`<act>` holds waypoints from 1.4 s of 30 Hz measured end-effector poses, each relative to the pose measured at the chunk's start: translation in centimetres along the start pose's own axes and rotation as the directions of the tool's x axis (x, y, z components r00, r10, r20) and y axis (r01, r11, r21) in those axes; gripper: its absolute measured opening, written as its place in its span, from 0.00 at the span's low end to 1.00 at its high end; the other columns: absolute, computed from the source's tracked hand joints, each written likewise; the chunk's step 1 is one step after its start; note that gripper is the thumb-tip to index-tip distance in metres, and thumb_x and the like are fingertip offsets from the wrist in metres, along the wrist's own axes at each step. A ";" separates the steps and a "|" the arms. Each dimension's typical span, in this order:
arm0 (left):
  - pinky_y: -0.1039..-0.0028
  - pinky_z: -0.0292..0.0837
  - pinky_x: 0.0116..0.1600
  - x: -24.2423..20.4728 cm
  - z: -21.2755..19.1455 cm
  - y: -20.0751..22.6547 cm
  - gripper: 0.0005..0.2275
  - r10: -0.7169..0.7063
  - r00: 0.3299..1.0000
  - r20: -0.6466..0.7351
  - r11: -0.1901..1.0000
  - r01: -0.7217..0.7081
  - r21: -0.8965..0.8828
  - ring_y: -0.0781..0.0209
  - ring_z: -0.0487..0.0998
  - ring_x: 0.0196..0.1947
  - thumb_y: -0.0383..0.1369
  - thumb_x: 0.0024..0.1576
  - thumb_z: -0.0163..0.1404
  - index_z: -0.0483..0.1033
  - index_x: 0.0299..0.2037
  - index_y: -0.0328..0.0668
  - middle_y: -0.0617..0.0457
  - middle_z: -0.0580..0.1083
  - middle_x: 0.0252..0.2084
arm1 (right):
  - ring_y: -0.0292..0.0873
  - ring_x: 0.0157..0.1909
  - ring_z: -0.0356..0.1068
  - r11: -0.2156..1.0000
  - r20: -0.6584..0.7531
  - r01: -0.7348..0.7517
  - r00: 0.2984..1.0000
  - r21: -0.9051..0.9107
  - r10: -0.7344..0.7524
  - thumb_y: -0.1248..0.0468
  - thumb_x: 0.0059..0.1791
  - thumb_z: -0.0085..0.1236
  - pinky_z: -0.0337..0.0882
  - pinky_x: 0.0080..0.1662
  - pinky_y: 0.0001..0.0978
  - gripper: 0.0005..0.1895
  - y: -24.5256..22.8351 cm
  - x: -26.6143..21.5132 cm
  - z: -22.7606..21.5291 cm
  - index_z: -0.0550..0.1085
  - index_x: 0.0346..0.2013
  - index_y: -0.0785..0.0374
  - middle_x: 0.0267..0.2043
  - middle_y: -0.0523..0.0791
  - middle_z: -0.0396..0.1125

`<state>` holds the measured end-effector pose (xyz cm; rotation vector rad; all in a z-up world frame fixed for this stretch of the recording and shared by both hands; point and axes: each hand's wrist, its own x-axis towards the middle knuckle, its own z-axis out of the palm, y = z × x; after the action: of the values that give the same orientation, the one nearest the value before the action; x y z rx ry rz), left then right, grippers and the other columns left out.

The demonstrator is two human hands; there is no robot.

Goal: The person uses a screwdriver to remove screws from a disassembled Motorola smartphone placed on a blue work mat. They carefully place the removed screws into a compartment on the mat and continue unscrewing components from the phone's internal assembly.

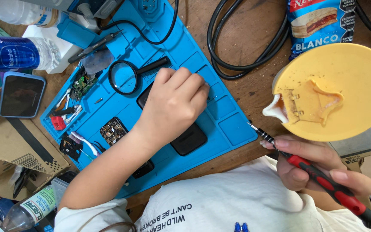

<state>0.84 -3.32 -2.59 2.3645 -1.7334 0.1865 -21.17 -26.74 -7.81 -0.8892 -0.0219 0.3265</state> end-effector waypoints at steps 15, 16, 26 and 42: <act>0.74 0.67 0.39 -4.8 -8.4 0.5 0.04 -0.471 0.880 0.058 0.666 0.399 -0.630 0.56 0.71 0.37 0.23 0.58 0.49 0.71 0.31 0.34 0.47 0.72 0.34 | 0.48 0.28 0.71 0.270 0.144 0.605 0.547 -0.749 -0.825 0.68 0.51 0.37 0.83 0.32 0.38 0.19 2.0 6.0 5.2 0.45 0.53 0.54 0.39 0.63 0.61; 0.76 0.65 0.38 -6.2 -8.8 0.8 0.04 -0.556 0.826 0.091 0.551 0.448 -0.704 0.59 0.70 0.35 0.25 0.57 0.50 0.71 0.30 0.35 0.46 0.72 0.34 | 0.49 0.27 0.72 0.258 0.140 0.644 0.499 -0.720 -0.855 0.65 0.52 0.38 0.82 0.30 0.38 0.16 2.3 6.6 5.8 0.47 0.50 0.55 0.37 0.61 0.62; 0.83 0.58 0.29 -19.1 -6.8 6.2 0.01 -0.774 0.489 0.402 -0.537 -0.169 -0.827 0.69 0.62 0.26 0.25 0.52 0.48 0.72 0.30 0.38 0.49 0.71 0.33 | 0.51 0.46 0.78 0.543 0.234 0.579 0.784 -0.608 -0.575 0.68 0.46 0.53 0.87 0.50 0.37 0.14 4.2 7.2 12.9 0.58 0.42 0.60 0.45 0.57 0.68; 0.85 0.53 0.24 -25.3 -3.7 8.3 0.04 -0.761 0.398 0.512 -0.645 -0.550 -0.531 0.69 0.63 0.26 0.25 0.57 0.50 0.75 0.33 0.32 0.44 0.74 0.36 | 0.55 0.45 0.78 0.433 0.474 0.702 0.706 -0.565 -0.526 0.70 0.47 0.51 0.85 0.46 0.45 0.16 9.3 12.4 21.8 0.57 0.45 0.59 0.43 0.61 0.68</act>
<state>-14.65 18.64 -3.83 0.4600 0.4280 -0.3999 -15.28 -1.21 -2.56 -1.5563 -0.7487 -0.3403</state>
